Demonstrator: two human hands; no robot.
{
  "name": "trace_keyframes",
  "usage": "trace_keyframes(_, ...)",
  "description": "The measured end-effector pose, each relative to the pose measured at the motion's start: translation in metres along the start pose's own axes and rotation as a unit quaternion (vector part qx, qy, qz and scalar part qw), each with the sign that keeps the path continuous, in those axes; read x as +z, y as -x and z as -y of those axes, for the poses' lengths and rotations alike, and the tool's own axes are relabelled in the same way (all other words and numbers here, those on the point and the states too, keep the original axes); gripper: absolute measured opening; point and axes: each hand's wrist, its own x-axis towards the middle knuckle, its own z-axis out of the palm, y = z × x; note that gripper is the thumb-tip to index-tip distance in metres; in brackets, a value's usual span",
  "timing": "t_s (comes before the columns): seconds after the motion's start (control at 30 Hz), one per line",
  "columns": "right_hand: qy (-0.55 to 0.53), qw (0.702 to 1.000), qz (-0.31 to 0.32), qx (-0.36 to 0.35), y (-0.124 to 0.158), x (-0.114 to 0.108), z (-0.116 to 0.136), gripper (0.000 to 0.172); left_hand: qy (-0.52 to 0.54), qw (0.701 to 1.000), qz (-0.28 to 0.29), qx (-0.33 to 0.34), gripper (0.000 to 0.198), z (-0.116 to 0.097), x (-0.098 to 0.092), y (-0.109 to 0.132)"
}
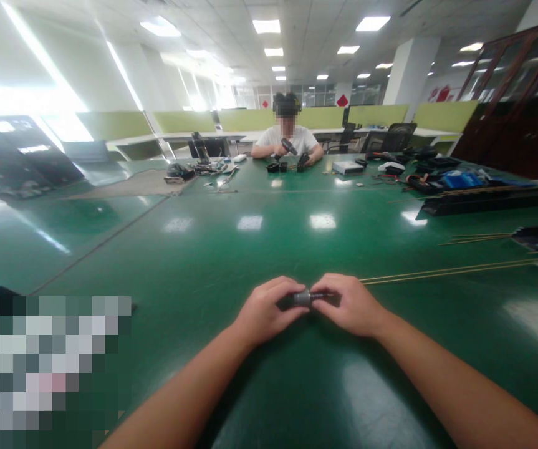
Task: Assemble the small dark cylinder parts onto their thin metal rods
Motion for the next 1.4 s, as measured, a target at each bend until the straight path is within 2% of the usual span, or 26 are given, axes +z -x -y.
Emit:
trace_keyframes(0.4,0.009,1.000,-0.007,-0.015,0.000,-0.004,-0.003,0.010,-0.010,1.000,-0.002,-0.028,0.026,-0.001,-0.001,0.001)
trace_keyframes(1.4,0.029,0.999,-0.033,-0.003,-0.002,-0.012,-0.006,0.007,-0.036,0.998,-0.027,-0.043,0.026,0.002,-0.005,-0.001)
